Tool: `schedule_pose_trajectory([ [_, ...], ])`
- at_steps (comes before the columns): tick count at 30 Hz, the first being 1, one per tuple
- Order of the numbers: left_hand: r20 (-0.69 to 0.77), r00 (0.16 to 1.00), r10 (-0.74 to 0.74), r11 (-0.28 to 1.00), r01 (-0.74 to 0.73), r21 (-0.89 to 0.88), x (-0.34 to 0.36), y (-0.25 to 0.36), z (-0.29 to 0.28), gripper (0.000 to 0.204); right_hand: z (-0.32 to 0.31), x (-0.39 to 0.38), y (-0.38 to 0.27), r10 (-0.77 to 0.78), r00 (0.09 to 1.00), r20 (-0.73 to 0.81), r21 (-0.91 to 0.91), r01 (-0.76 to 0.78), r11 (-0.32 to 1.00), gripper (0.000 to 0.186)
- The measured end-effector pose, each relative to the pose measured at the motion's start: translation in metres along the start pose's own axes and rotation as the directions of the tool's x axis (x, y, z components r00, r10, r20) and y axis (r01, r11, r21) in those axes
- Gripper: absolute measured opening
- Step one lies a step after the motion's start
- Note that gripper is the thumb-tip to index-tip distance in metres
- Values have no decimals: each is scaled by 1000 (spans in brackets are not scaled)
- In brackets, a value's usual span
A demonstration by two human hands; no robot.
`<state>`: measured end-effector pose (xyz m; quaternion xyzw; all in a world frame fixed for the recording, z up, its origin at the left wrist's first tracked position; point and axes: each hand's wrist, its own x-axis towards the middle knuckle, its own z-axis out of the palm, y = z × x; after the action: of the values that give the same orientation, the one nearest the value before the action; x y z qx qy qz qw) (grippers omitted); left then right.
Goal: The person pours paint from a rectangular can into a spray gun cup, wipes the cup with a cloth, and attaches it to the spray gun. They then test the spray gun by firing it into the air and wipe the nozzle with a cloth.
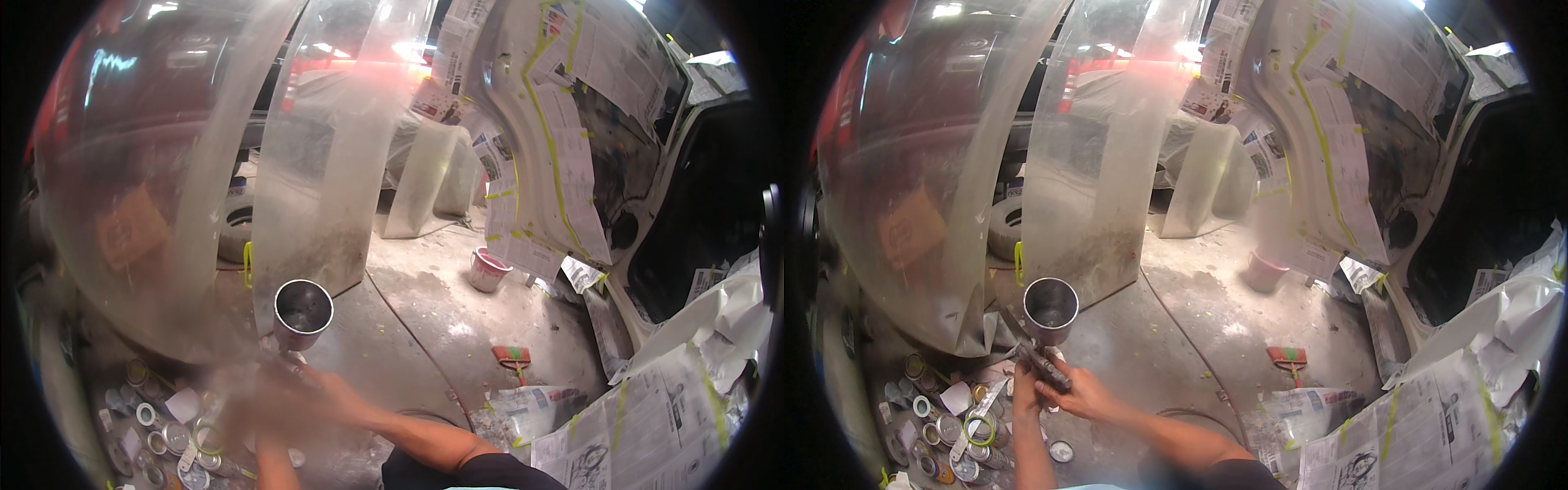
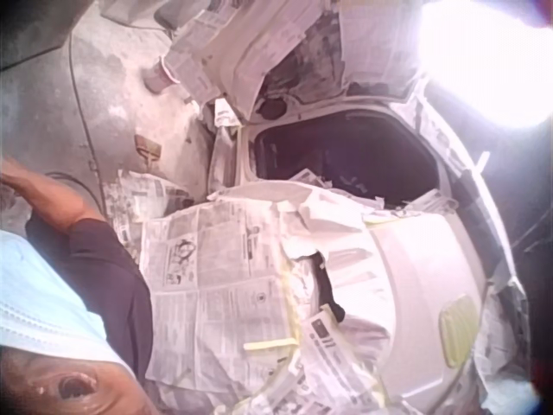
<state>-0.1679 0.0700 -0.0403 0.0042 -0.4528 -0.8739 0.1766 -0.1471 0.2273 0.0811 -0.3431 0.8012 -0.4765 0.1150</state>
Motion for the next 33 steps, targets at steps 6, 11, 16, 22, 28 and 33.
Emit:
schedule_pose_trajectory([
  [6,-4,1000,0,1000,0,27,-5,5,5,25,-1,-3,-1,20,1000,-5,-19,-20,1000,69],
  [11,27,1000,-13,1000,13,7,0,0,8,25,-6,-4,2,21,1000,-16,-30,-21,999,69],
  [16,39,999,9,1000,-9,9,-2,1,-1,23,-5,-4,-8,48,999,23,-20,-48,999,69],
  [22,-3,1000,8,996,-8,85,-4,4,7,19,-1,-1,6,17,1000,-19,-9,-17,1000,65],
  [28,-125,985,116,970,-85,229,6,-34,-13,18,6,2,11,9,999,-32,44,-8,999,58],
  [33,-31,999,8,993,-5,119,-4,3,22,18,2,1,11,38,997,-64,11,-38,999,54],
])
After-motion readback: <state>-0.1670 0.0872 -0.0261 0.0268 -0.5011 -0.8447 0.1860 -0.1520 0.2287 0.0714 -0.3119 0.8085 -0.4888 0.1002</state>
